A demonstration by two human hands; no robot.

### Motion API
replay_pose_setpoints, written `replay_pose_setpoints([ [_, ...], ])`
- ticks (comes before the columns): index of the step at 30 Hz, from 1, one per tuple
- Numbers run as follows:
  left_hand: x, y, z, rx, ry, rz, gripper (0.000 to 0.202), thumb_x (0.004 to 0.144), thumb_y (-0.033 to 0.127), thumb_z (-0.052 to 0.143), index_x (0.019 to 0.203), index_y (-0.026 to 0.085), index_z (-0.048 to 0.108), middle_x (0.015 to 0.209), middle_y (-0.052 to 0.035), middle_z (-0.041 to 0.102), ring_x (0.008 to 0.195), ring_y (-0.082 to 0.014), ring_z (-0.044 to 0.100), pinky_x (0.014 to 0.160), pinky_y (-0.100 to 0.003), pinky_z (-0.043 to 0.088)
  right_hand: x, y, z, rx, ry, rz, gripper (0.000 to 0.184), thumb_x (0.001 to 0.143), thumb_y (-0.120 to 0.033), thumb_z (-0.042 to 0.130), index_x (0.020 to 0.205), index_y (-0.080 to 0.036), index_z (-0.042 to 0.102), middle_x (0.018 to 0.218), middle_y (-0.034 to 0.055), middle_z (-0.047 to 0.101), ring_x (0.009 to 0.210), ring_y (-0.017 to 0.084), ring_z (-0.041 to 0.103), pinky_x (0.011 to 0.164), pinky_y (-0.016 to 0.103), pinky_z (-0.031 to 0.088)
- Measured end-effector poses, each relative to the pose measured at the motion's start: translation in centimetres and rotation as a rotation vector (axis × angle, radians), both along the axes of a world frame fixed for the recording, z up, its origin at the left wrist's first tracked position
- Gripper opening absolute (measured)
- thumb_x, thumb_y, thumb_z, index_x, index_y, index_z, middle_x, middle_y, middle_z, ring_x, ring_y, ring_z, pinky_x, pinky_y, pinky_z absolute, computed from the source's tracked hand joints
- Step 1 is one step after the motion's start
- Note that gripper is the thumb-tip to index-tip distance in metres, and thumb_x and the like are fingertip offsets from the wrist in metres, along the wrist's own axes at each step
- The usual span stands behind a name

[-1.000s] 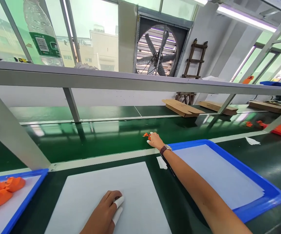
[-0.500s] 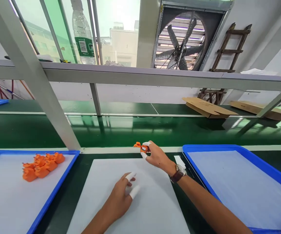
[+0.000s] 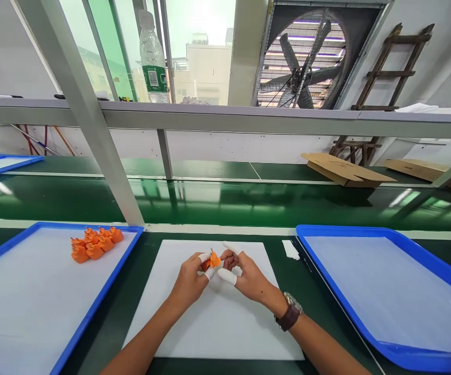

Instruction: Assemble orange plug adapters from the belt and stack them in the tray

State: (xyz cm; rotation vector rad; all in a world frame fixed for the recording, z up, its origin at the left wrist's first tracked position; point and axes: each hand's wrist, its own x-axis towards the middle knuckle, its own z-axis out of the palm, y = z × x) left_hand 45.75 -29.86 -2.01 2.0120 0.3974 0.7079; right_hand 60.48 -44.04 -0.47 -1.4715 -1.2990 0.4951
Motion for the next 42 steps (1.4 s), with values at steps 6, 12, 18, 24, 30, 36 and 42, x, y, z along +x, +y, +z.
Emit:
replay_pose_setpoints([
  [6,-0.2,-0.5,0.4,0.433,0.097,-0.043,0.039,0.084,0.007,0.056,0.115,0.025,0.070,0.105,-0.0046,0.069,0.081,-0.0158,0.067,0.068,-0.029,0.059,0.1,-0.7,-0.4,-0.045,0.033,0.007,0.030,0.092,-0.032,0.065,0.121,-0.028,0.065,0.093,0.0010,0.061,0.079,0.016,0.058,0.071,0.034,0.053],
  [12,-0.2,-0.9,1.5,0.114,0.151,-0.081,0.040,0.089,0.017,0.059,0.127,0.028,0.065,0.126,-0.0047,0.065,0.095,-0.0165,0.069,0.083,-0.035,0.064,0.3,-1.3,-1.1,-0.045,0.068,0.012,0.032,0.091,-0.027,0.065,0.124,-0.028,0.061,0.109,0.0041,0.062,0.088,0.017,0.062,0.080,0.036,0.055],
  [18,0.6,-1.4,-0.2,-0.149,0.095,-0.029,0.033,0.093,0.032,0.061,0.125,0.025,0.065,0.121,-0.0063,0.069,0.106,-0.0201,0.069,0.092,-0.038,0.062,0.3,-1.1,-2.7,-0.042,0.169,-0.100,0.033,0.087,-0.023,0.068,0.118,-0.027,0.060,0.112,0.0047,0.061,0.093,0.019,0.065,0.084,0.039,0.057],
  [24,0.8,-1.7,-1.5,-0.180,0.155,0.017,0.028,0.094,0.030,0.058,0.120,0.024,0.067,0.118,-0.0072,0.072,0.095,-0.0200,0.073,0.089,-0.038,0.063,-0.5,-1.7,-1.9,0.043,-0.007,-0.042,0.031,0.093,-0.015,0.057,0.120,-0.032,0.060,0.111,0.0053,0.062,0.094,0.021,0.062,0.082,0.039,0.055],
  [30,0.3,-1.0,-1.4,-0.189,0.159,-0.219,0.047,0.096,0.023,0.056,0.142,0.029,0.050,0.143,-0.0083,0.056,0.126,-0.0228,0.061,0.104,-0.042,0.057,0.2,-1.6,-2.7,-0.034,0.048,-0.189,0.034,0.091,-0.020,0.063,0.123,-0.029,0.059,0.101,0.0036,0.066,0.083,0.019,0.063,0.077,0.037,0.057],
  [36,0.2,-1.0,-2.4,0.346,0.137,-0.066,0.043,0.097,0.017,0.053,0.138,0.030,0.051,0.126,-0.0068,0.065,0.105,-0.0203,0.070,0.085,-0.038,0.065,0.3,-1.7,-2.4,-0.053,0.055,-0.166,0.026,0.094,-0.020,0.056,0.118,-0.029,0.063,0.100,0.0056,0.066,0.080,0.020,0.061,0.070,0.037,0.055],
  [42,0.2,-0.9,-3.1,0.494,0.127,-0.074,0.051,0.095,0.011,0.056,0.142,0.030,0.047,0.124,-0.0069,0.063,0.111,-0.0208,0.067,0.088,-0.036,0.063,0.0,-1.6,-2.4,-0.087,0.070,-0.102,0.024,0.095,-0.019,0.055,0.115,-0.030,0.062,0.102,0.0048,0.064,0.079,0.019,0.061,0.067,0.035,0.054],
])
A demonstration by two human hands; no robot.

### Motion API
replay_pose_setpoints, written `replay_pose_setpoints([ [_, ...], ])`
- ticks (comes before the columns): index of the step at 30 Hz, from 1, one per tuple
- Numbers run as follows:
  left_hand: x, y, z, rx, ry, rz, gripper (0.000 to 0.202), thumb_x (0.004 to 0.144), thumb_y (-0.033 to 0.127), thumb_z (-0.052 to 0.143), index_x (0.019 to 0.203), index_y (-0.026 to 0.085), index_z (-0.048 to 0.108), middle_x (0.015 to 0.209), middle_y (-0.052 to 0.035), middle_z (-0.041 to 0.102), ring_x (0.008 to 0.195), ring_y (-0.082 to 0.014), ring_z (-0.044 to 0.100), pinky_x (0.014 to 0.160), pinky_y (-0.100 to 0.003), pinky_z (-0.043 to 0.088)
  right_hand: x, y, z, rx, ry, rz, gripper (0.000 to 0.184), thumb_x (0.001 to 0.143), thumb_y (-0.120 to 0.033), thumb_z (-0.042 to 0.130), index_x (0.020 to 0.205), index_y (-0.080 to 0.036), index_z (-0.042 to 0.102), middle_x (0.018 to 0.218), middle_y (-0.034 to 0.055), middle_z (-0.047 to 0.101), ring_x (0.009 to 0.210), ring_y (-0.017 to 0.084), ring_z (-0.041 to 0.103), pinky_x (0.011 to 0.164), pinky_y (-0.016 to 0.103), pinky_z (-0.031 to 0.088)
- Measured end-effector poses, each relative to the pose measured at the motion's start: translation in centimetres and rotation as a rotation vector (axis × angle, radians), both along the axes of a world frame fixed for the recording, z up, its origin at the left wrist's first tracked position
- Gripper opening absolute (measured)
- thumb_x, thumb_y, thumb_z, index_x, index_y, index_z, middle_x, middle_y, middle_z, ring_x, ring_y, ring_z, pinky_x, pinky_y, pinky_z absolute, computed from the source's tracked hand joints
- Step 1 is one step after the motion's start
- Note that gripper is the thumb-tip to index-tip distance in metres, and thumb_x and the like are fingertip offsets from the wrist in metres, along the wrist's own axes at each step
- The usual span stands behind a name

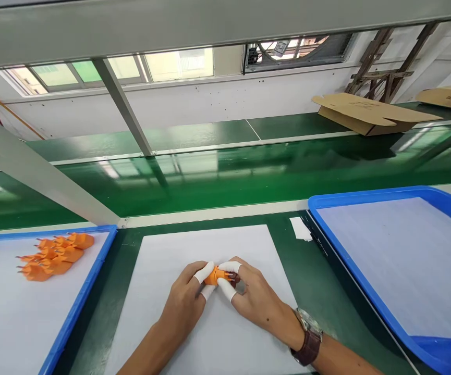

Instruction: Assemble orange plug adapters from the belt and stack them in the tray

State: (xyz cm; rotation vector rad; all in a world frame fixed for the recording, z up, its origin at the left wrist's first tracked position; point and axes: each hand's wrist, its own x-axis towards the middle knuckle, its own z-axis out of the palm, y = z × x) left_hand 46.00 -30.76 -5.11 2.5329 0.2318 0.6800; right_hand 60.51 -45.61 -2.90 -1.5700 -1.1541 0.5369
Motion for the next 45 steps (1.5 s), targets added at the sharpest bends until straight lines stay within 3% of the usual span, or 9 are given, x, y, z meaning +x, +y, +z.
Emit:
replay_pose_setpoints([
  [7,0.2,-0.1,0.0,-0.007,-0.025,0.002,0.055,0.094,0.007,0.057,0.142,0.030,0.047,0.123,-0.0063,0.062,0.110,-0.0192,0.066,0.090,-0.033,0.061,0.3,0.4,-0.7,-0.065,0.070,-0.023,0.016,0.095,-0.020,0.055,0.107,-0.028,0.060,0.101,0.0040,0.064,0.080,0.019,0.062,0.069,0.035,0.054],
  [14,0.6,-0.3,0.5,-0.004,-0.025,-0.002,0.050,0.094,0.006,0.054,0.139,0.028,0.050,0.116,-0.0071,0.064,0.101,-0.0187,0.067,0.081,-0.031,0.062,0.5,0.9,-0.8,-0.050,0.212,0.018,0.014,0.095,-0.023,0.057,0.107,-0.027,0.063,0.106,0.0042,0.066,0.085,0.018,0.064,0.074,0.034,0.055],
  [22,0.6,0.0,0.6,-0.018,-0.046,-0.023,0.052,0.094,0.011,0.058,0.142,0.028,0.047,0.112,-0.0074,0.065,0.095,-0.0182,0.067,0.076,-0.030,0.062,1.0,1.5,-0.5,-0.076,0.394,0.071,0.012,0.091,-0.024,0.062,0.103,-0.023,0.065,0.097,0.0029,0.068,0.081,0.017,0.064,0.072,0.032,0.054],
  [28,0.6,0.0,0.2,-0.027,-0.078,-0.027,0.055,0.093,0.009,0.060,0.142,0.029,0.048,0.113,-0.0079,0.065,0.095,-0.0191,0.067,0.076,-0.032,0.063,1.5,1.5,-0.4,-0.094,0.379,0.117,0.015,0.090,-0.026,0.064,0.104,-0.021,0.066,0.102,0.0044,0.069,0.086,0.018,0.065,0.075,0.032,0.054],
  [35,0.4,0.1,-0.2,-0.017,-0.074,-0.039,0.052,0.093,0.009,0.059,0.140,0.029,0.050,0.115,-0.0081,0.063,0.097,-0.0197,0.066,0.078,-0.033,0.062,2.4,1.7,-0.7,-0.162,0.331,0.151,0.017,0.085,-0.027,0.068,0.099,-0.019,0.068,0.092,0.0045,0.071,0.078,0.018,0.066,0.069,0.031,0.054],
  [40,0.3,-0.2,-0.1,-0.058,-0.061,-0.002,0.047,0.091,0.012,0.060,0.134,0.029,0.054,0.118,-0.0080,0.064,0.091,-0.0187,0.067,0.073,-0.031,0.061,2.1,1.4,-0.4,-0.133,0.217,0.088,0.019,0.084,-0.029,0.069,0.101,-0.019,0.068,0.092,0.0043,0.071,0.080,0.019,0.065,0.072,0.031,0.053],
  [43,0.4,-0.5,0.2,-0.150,-0.027,0.061,0.041,0.090,0.017,0.063,0.129,0.030,0.058,0.120,-0.0081,0.064,0.082,-0.0177,0.066,0.073,-0.034,0.060,2.5,1.0,0.4,-0.143,0.207,0.124,0.019,0.094,-0.034,0.058,0.103,-0.019,0.067,0.090,0.0033,0.070,0.079,0.018,0.064,0.070,0.030,0.051],
  [45,0.5,-0.4,0.6,-0.327,0.009,0.101,0.038,0.089,0.024,0.065,0.126,0.028,0.060,0.122,-0.0088,0.063,0.085,-0.0188,0.067,0.078,-0.036,0.060,3.2,0.7,1.0,-0.119,0.119,0.096,0.022,0.100,-0.033,0.047,0.095,-0.019,0.065,0.085,0.0017,0.066,0.076,0.016,0.061,0.071,0.030,0.048],
])
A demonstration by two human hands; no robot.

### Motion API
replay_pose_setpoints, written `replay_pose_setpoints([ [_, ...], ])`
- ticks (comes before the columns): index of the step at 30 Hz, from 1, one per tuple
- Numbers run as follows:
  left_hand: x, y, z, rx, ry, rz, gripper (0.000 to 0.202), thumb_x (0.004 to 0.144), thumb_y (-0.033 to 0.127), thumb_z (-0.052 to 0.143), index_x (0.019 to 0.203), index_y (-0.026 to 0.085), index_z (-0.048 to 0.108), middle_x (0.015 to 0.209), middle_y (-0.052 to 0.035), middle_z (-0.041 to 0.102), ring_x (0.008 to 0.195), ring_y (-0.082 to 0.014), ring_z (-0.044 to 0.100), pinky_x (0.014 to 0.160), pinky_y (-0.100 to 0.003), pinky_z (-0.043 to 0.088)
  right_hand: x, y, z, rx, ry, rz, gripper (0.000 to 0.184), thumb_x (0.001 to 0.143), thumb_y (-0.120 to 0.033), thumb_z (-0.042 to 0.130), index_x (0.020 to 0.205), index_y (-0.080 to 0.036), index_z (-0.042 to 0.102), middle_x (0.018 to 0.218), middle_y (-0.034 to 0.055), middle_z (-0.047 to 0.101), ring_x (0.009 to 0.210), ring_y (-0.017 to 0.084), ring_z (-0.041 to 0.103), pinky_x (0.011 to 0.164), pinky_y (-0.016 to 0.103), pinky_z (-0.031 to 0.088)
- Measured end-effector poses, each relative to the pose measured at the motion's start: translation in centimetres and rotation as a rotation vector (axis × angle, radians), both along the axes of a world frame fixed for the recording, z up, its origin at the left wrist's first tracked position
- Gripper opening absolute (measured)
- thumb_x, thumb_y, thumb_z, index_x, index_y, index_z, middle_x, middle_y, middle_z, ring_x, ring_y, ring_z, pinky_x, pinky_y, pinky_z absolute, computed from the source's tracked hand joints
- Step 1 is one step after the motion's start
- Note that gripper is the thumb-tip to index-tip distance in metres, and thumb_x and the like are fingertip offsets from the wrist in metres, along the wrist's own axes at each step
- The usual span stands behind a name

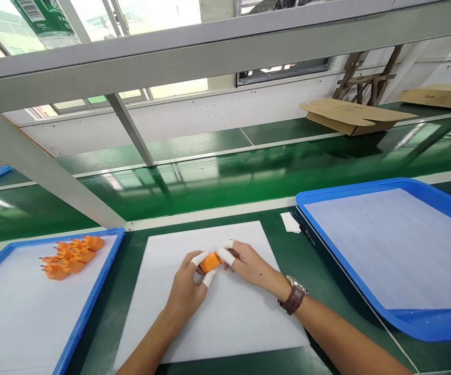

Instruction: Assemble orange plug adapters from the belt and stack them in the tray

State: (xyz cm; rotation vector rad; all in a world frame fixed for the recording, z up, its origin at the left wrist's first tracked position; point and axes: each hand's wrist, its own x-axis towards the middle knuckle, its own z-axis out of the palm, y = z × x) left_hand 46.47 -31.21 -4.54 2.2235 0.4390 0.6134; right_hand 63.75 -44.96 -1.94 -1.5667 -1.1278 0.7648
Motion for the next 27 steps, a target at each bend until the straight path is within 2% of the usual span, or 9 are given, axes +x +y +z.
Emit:
replay_pose_setpoints([
  [3,0.0,0.7,0.7,-0.439,0.027,0.059,0.040,0.085,0.031,0.073,0.123,0.024,0.062,0.120,-0.0099,0.065,0.101,-0.0235,0.068,0.093,-0.040,0.057,1.0,-0.5,0.2,0.010,-0.215,-0.086,0.028,0.102,-0.025,0.040,0.082,-0.020,0.058,0.080,0.0000,0.058,0.074,0.015,0.054,0.071,0.030,0.044],
  [6,-0.2,1.6,1.7,-0.833,-0.008,0.105,0.042,0.081,0.033,0.078,0.118,0.019,0.066,0.118,-0.0119,0.069,0.109,-0.0280,0.068,0.101,-0.044,0.053,1.3,-0.6,-0.6,0.001,-0.358,-0.085,0.019,0.100,-0.019,0.041,0.092,-0.021,0.059,0.085,0.0006,0.055,0.071,0.016,0.051,0.068,0.030,0.043],
  [9,-0.2,2.1,2.8,-1.043,-0.093,0.068,0.034,0.085,0.037,0.074,0.110,0.014,0.071,0.117,-0.0154,0.070,0.109,-0.0311,0.068,0.098,-0.045,0.054,1.1,-0.5,-1.6,0.038,-0.479,-0.052,0.021,0.095,-0.012,0.045,0.107,-0.021,0.059,0.093,0.0032,0.055,0.071,0.016,0.051,0.068,0.030,0.045],
  [12,0.0,2.2,3.3,-1.115,-0.135,0.042,0.031,0.088,0.038,0.070,0.106,0.012,0.074,0.114,-0.0165,0.071,0.107,-0.0298,0.068,0.095,-0.041,0.055,0.8,-0.4,-2.2,0.053,-0.592,-0.039,0.022,0.093,-0.009,0.046,0.106,-0.021,0.060,0.098,0.0052,0.056,0.073,0.017,0.053,0.068,0.031,0.048],
  [16,0.1,2.0,2.8,-1.078,-0.177,0.075,0.030,0.085,0.036,0.073,0.105,0.014,0.074,0.113,-0.0152,0.072,0.101,-0.0265,0.069,0.086,-0.036,0.055,0.5,-0.5,-2.6,0.012,-0.708,-0.021,0.023,0.085,-0.001,0.046,0.090,-0.020,0.060,0.101,0.0073,0.057,0.076,0.019,0.057,0.069,0.033,0.051],
  [18,-0.1,2.0,2.7,-0.974,-0.194,0.158,0.034,0.079,0.033,0.080,0.107,0.015,0.073,0.113,-0.0138,0.072,0.101,-0.0262,0.069,0.083,-0.035,0.055,0.3,-0.6,-2.8,0.011,-0.737,-0.017,0.025,0.083,0.000,0.044,0.088,-0.020,0.059,0.103,0.0079,0.058,0.079,0.020,0.059,0.072,0.034,0.053],
  [21,-1.2,2.9,3.2,-0.792,-0.269,0.295,0.046,0.070,0.029,0.087,0.111,0.015,0.072,0.112,-0.0122,0.074,0.105,-0.0270,0.069,0.092,-0.039,0.053,0.2,-0.7,-3.4,0.034,-0.750,-0.009,0.028,0.084,-0.002,0.043,0.095,-0.021,0.061,0.105,0.0081,0.059,0.083,0.020,0.061,0.074,0.034,0.055],
  [24,-4.2,5.8,5.1,-0.603,-0.397,0.431,0.051,0.070,0.029,0.086,0.116,0.015,0.068,0.113,-0.0116,0.074,0.106,-0.0258,0.070,0.100,-0.042,0.052,0.3,-0.6,-4.4,0.036,-0.765,-0.004,0.026,0.084,-0.007,0.043,0.096,-0.021,0.061,0.109,0.0089,0.060,0.081,0.020,0.062,0.069,0.034,0.055],
  [27,-9.3,10.9,7.9,-0.341,-0.485,0.695,0.053,0.074,0.029,0.083,0.122,0.015,0.065,0.118,-0.0119,0.073,0.109,-0.0250,0.070,0.101,-0.041,0.053,0.3,-0.6,-5.4,0.029,-0.776,-0.015,0.029,0.079,-0.007,0.043,0.096,-0.021,0.061,0.114,0.0097,0.060,0.084,0.021,0.064,0.068,0.034,0.055],
])
